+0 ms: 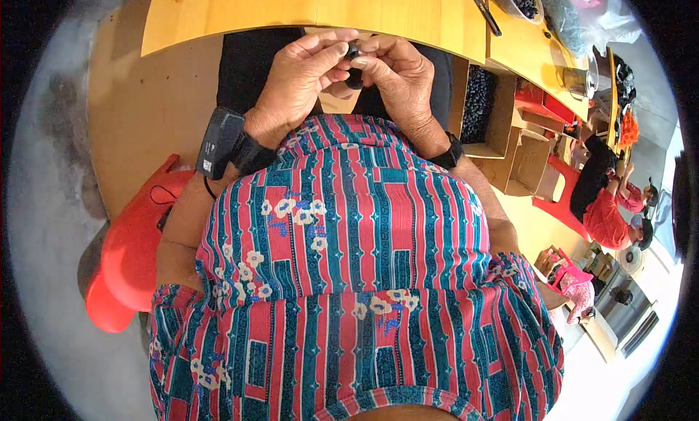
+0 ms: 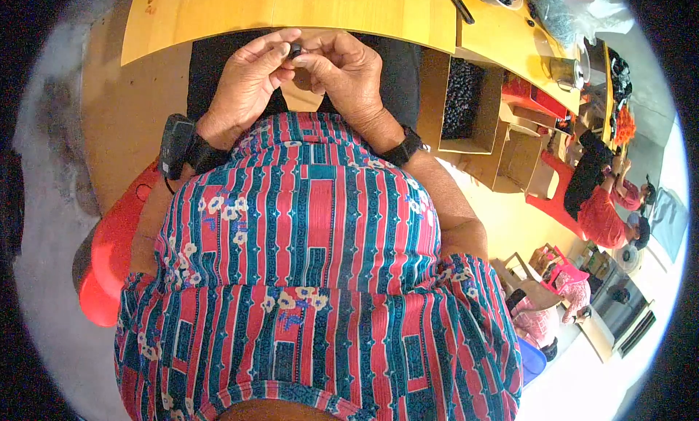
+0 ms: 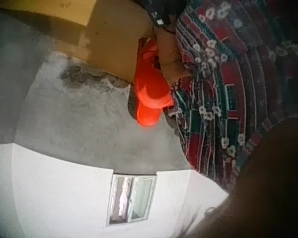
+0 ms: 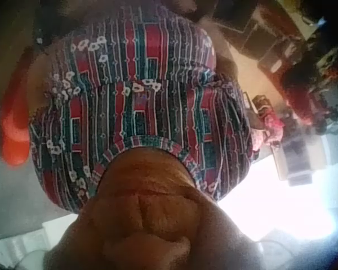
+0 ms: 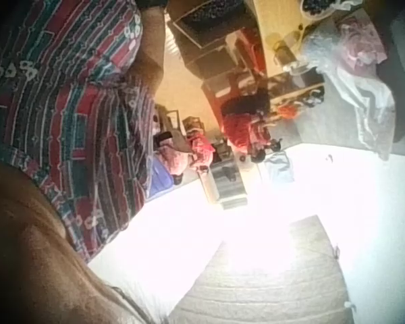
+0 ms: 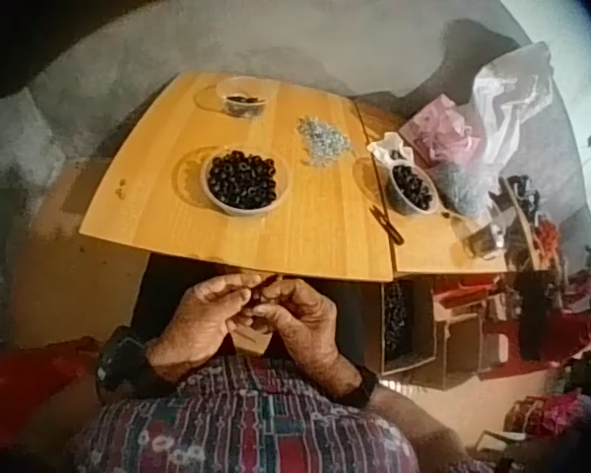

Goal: The person picks up plastic components from bowls on the table and assembles them together by hand.

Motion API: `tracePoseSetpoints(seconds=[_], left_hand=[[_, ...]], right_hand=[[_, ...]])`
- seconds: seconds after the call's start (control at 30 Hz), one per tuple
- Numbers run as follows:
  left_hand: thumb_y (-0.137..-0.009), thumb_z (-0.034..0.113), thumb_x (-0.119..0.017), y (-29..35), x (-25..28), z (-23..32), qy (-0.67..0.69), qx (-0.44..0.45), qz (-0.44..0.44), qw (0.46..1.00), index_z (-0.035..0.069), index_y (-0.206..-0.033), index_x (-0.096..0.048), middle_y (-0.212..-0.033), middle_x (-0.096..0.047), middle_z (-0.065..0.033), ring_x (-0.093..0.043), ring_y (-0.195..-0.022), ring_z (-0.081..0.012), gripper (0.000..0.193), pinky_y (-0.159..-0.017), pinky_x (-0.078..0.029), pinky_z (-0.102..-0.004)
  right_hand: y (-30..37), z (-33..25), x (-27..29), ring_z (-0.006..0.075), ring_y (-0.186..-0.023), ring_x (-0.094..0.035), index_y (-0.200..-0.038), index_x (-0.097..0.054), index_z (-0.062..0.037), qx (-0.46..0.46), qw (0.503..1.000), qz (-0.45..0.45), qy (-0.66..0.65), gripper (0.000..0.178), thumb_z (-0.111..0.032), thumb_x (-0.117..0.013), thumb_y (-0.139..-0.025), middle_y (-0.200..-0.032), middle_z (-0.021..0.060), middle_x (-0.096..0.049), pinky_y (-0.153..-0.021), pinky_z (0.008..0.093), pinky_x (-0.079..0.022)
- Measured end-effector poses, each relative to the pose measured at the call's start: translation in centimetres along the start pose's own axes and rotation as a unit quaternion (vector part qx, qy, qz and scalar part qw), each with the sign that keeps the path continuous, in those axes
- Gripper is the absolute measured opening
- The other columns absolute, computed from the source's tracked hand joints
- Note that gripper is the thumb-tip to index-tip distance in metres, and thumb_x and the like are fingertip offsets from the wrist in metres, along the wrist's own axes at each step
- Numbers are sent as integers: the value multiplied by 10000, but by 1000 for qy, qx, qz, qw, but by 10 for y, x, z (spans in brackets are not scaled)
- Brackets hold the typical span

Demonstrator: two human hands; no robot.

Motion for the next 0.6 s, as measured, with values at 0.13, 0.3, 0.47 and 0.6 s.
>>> tracePoseSetpoints(seconds=[0.13,0.3,0.47,0.6], left_hand=[[-889,104,-543,-1,4,-2,-3,6,-10,1000,3,-1132,-549,-967,-617,-60,-592,-775,-97,263,-721,-501,-216],[-886,97,-546,0,2,-1,-16,2,-1,1000,1,-1088,-559,-931,-615,-66,-597,-782,-106,224,-738,-504,-232],[-875,84,-559,1,-2,1,-78,-33,11,996,4,-1034,-563,-917,-612,-55,-596,-796,-101,178,-745,-503,-238],[-869,78,-566,0,-2,1,-81,-50,11,995,6,-1037,-563,-914,-611,-54,-593,-795,-104,183,-733,-501,-238]], right_hand=[[-1,1,4,73,-493,-541,-840,-610,33,30,999,13,27,45,1,-609,-809,-671,62,-600,-412,189,-439],[-3,3,7,90,-494,-550,-842,-617,33,3,999,13,38,45,4,-592,-818,-646,63,-594,-410,202,-449],[-3,5,7,94,-493,-552,-874,-625,29,-24,999,18,39,73,-7,-579,-831,-653,65,-599,-412,207,-453],[-3,1,3,90,-526,-559,-941,-640,14,-27,999,18,29,127,-22,-569,-841,-656,54,-597,-423,206,-456]])
Point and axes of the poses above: each hand's wrist, its own y-axis away from the middle knuckle, its own x-axis out of the back of the hand, z = x × y, the point moved 2 cm from there along -y, towards the middle knuckle
